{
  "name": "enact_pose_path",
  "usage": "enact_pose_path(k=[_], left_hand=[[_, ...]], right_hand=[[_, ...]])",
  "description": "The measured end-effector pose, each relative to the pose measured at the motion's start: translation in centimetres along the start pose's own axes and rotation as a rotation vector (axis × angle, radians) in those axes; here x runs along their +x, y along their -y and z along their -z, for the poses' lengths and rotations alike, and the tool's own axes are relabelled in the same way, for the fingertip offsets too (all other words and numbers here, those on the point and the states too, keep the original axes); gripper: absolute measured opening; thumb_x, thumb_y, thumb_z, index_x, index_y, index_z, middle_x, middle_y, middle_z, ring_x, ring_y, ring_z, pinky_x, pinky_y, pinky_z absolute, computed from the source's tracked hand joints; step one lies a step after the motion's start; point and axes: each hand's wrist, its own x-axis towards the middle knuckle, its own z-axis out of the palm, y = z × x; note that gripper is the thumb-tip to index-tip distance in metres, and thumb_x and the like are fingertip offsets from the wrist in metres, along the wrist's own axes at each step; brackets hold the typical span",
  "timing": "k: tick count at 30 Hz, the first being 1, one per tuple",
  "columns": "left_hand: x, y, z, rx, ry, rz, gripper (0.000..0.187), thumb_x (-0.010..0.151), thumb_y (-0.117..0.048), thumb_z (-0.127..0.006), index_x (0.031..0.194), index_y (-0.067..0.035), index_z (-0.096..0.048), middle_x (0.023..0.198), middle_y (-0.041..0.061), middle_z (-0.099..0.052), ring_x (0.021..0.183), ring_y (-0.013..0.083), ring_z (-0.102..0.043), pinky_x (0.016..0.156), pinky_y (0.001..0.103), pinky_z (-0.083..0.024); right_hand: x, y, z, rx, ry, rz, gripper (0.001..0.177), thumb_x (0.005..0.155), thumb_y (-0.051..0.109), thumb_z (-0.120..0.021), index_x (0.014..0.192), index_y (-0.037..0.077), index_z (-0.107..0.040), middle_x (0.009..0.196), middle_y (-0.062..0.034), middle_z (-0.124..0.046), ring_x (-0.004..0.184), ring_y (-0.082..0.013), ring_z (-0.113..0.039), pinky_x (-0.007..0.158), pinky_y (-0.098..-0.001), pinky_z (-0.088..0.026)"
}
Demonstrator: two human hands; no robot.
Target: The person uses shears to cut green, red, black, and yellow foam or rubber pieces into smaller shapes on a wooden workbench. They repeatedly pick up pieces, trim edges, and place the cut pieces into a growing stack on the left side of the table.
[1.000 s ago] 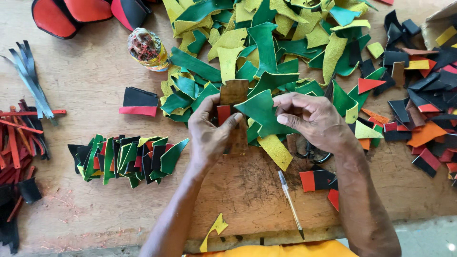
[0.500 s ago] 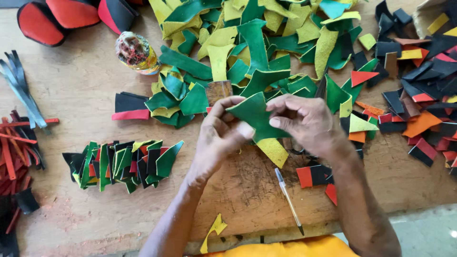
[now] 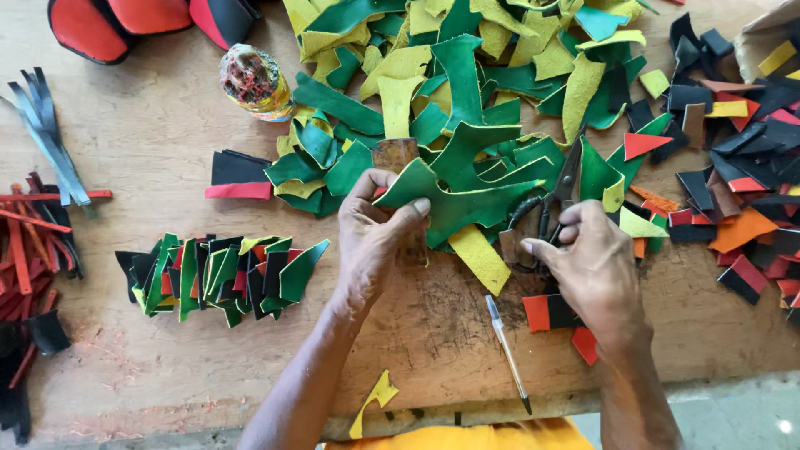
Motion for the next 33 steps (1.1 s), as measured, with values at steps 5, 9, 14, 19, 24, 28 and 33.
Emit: enact_pose_path(k=[5,9,14,19,24,28,33], left_hand=[[0.2,-1.5,-0.3,-0.049,-0.015,-0.047,0.035,0.084,0.0,-0.077,0.115,-0.005,-0.06,0.096,0.003,-0.072,0.084,0.0097,-0.07,0.076,0.029,-0.064],[0.6,-1.7,0.1,-0.037,-0.009,-0.029,0.024,0.093,-0.002,-0.075,0.114,0.003,-0.066,0.098,0.009,-0.075,0.084,0.0147,-0.073,0.078,0.031,-0.065],[0.8,-1.9,0.4,0.023,0.001,-0.068,0.018,0.095,-0.003,-0.073,0.111,0.002,-0.066,0.096,0.008,-0.074,0.083,0.0145,-0.073,0.076,0.03,-0.064],[0.7,-1.9,1.1,0.016,0.013,-0.092,0.016,0.095,-0.005,-0.073,0.109,0.001,-0.066,0.097,0.006,-0.075,0.084,0.0136,-0.074,0.078,0.03,-0.065],[0.9,-1.7,1.2,0.059,0.014,-0.134,0.017,0.096,-0.004,-0.078,0.108,0.001,-0.067,0.096,0.005,-0.073,0.081,0.0105,-0.067,0.072,0.027,-0.059],[0.8,-2.0,1.5,0.01,-0.035,-0.152,0.019,0.092,-0.005,-0.078,0.107,-0.001,-0.068,0.095,0.004,-0.074,0.08,0.01,-0.07,0.073,0.026,-0.06],[0.5,-2.9,1.5,-0.029,-0.007,-0.2,0.018,0.094,-0.005,-0.078,0.108,0.0,-0.068,0.095,0.007,-0.075,0.082,0.0115,-0.071,0.076,0.027,-0.062]], right_hand=[[-0.8,-1.1,0.1,0.004,0.047,-0.234,0.057,0.072,0.032,-0.093,0.108,0.0,-0.063,0.087,-0.01,-0.073,0.076,-0.0196,-0.07,0.071,-0.0349,-0.056],[-1.2,-3.9,-0.8,0.069,0.044,-0.239,0.053,0.073,0.029,-0.09,0.109,-0.001,-0.066,0.088,-0.0066,-0.074,0.075,-0.0142,-0.07,0.07,-0.0303,-0.058],[0.7,-9.0,-1.0,0.474,0.088,-0.158,0.049,0.079,0.009,-0.085,0.123,-0.002,-0.064,0.097,-0.006,-0.068,0.08,-0.0115,-0.064,0.071,-0.026,-0.056],[-2.2,-11.1,0.9,0.958,0.153,0.07,0.056,0.072,-0.002,-0.08,0.125,-0.002,-0.062,0.099,-0.0052,-0.07,0.083,-0.0101,-0.07,0.075,-0.0243,-0.061],[-5.6,-7.6,-1.7,0.705,0.448,-0.11,0.046,0.064,0.0,-0.089,0.106,-0.006,-0.07,0.076,-0.0109,-0.067,0.047,-0.0151,-0.059,0.036,-0.0338,-0.052],[-7.2,-4.4,-3.4,0.688,0.641,-0.15,0.028,0.077,0.019,-0.083,0.087,-0.001,-0.067,0.061,-0.0106,-0.06,0.04,-0.0158,-0.056,0.037,-0.0295,-0.046],[-6.7,-2.7,-2.2,0.653,0.63,0.291,0.032,0.083,0.022,-0.074,0.105,0.001,-0.063,0.087,-0.0066,-0.055,0.078,-0.0148,-0.055,0.067,-0.0279,-0.045]])
